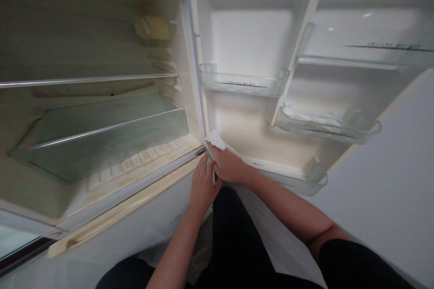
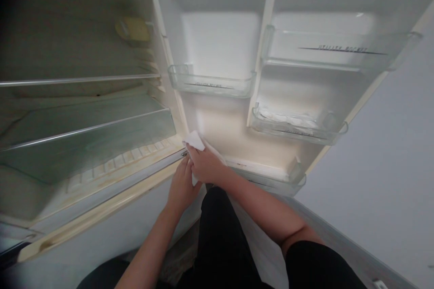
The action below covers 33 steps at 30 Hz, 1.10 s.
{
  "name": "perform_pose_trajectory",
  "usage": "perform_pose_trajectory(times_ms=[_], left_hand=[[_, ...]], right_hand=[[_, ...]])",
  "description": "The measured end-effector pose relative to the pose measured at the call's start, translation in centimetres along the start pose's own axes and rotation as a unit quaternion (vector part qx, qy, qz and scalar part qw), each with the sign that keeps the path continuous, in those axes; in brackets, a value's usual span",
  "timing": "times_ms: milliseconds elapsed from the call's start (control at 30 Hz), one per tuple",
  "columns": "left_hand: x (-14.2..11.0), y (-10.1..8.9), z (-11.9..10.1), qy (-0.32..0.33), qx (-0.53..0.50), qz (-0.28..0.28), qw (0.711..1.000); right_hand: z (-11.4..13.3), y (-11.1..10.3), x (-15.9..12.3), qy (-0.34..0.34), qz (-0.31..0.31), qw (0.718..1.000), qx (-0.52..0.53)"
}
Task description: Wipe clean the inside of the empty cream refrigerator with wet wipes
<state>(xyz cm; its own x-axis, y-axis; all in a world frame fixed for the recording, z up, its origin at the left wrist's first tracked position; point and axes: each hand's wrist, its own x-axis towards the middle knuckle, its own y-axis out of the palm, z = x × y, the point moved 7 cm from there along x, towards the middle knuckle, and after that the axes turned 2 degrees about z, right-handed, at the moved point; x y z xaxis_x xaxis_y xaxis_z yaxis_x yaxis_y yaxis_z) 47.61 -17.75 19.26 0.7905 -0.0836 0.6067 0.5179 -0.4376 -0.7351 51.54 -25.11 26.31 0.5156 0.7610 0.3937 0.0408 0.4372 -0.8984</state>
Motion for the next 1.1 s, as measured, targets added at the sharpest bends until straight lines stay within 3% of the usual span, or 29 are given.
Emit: perform_pose_trajectory(times_ms=[133,233,367,567,700,867,1100], left_hand=[[0.0,0.2,0.0,-0.007,-0.01,-0.015,1.0],[-0.1,0.3,-0.1,-0.003,-0.015,-0.014,1.0],[-0.3,0.5,0.1,-0.004,-0.006,-0.023,1.0],[-0.4,0.7,0.3,-0.007,-0.006,-0.024,1.0],[-0.3,0.7,0.3,-0.015,0.008,-0.023,1.0],[-0.5,0.7,0.3,-0.017,0.02,-0.013,1.0],[-0.5,-0.2,-0.1,-0.053,0.038,0.032,0.997]], right_hand=[[-1.3,-0.7,1.6,0.012,0.011,1.0,0.005],[-2.3,-3.1,2.8,0.058,-0.037,0.998,-0.004],[-2.9,-6.5,5.3,0.084,-0.084,0.989,-0.093],[-3.2,-7.7,7.4,0.063,-0.122,0.961,-0.24],[-4.5,-9.6,5.9,0.079,-0.136,0.945,-0.287],[-5.5,-12.0,1.4,0.126,-0.157,0.934,-0.296],[-6.6,-9.0,-5.2,0.187,-0.138,0.931,-0.283]])
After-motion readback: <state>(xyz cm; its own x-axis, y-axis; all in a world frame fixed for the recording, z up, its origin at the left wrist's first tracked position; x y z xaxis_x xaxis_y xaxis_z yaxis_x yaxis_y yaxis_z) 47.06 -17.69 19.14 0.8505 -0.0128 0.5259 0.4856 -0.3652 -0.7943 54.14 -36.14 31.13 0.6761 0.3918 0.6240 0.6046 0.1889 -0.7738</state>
